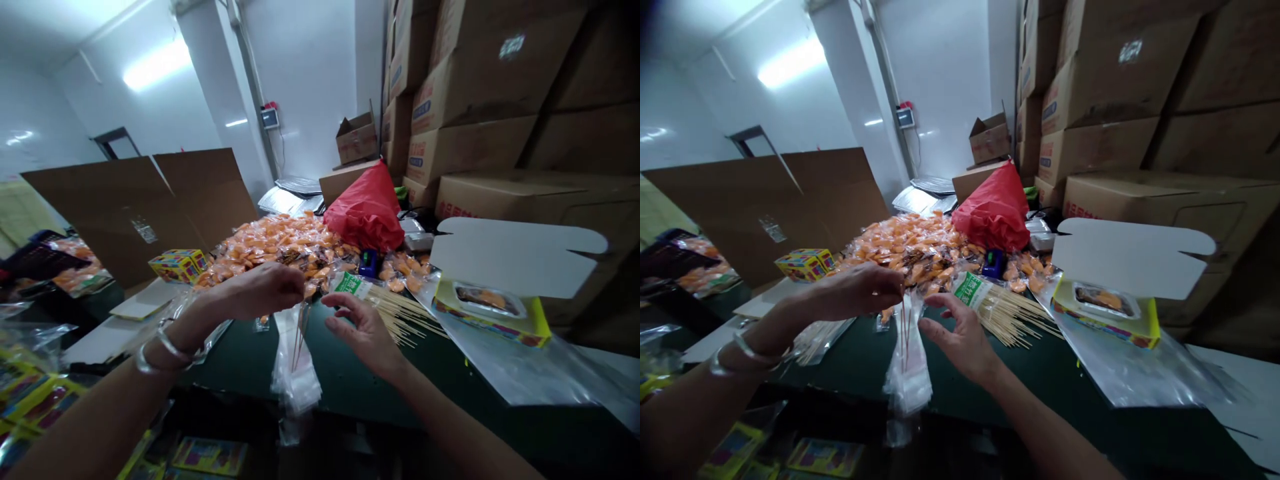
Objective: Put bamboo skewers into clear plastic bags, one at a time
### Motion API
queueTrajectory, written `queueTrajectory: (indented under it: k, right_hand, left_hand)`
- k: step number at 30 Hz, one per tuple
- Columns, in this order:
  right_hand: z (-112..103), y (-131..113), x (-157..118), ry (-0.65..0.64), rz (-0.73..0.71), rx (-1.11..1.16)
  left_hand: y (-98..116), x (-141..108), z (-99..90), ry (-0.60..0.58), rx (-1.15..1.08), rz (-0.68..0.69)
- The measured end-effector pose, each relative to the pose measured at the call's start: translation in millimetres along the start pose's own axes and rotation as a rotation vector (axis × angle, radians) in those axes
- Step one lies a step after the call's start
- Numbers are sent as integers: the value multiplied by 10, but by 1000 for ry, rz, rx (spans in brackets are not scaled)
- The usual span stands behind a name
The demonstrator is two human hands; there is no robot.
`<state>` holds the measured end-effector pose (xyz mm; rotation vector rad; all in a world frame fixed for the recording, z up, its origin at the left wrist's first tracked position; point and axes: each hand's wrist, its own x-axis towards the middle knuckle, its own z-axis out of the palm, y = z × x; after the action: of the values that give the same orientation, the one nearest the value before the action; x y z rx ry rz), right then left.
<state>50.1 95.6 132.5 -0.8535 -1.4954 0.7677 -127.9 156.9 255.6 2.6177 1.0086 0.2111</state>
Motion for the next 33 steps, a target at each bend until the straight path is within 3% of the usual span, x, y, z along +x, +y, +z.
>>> queueTrajectory:
  k: [5, 9, 12, 17, 21, 23, 25, 28, 31, 33]
  right_hand:
    - [192, 81, 88, -69, -16, 121]
    - [279, 119, 67, 24, 12, 164]
    - [261, 148, 31, 32, 52, 152]
    - [168, 70, 33, 12, 95, 280]
    - [144, -40, 167, 149, 90, 340]
    - [135, -69, 246, 113, 73, 284]
    - [115, -58, 299, -4, 104, 283]
    - [67, 33, 309, -148, 250, 367]
    - [26, 134, 257, -151, 340, 344]
    - [13, 160, 216, -156, 293, 377]
  left_hand:
    - [43, -56, 59, 7, -134, 16]
    - [-51, -41, 194, 51, -190, 64]
    - [-144, 8, 321, 152, -270, 83]
    - [-178, 60, 467, 126, -601, 98]
    - [-87, 30, 488, 220, -415, 155]
    - [-49, 11, 487, 268, -333, 182]
    - [-39, -2, 485, 301, -323, 174]
    - [-76, -11, 481, 327, -440, 111]
    - [-122, -4, 477, 359, -602, 66]
    - [-135, 11, 477, 365, -673, 63]
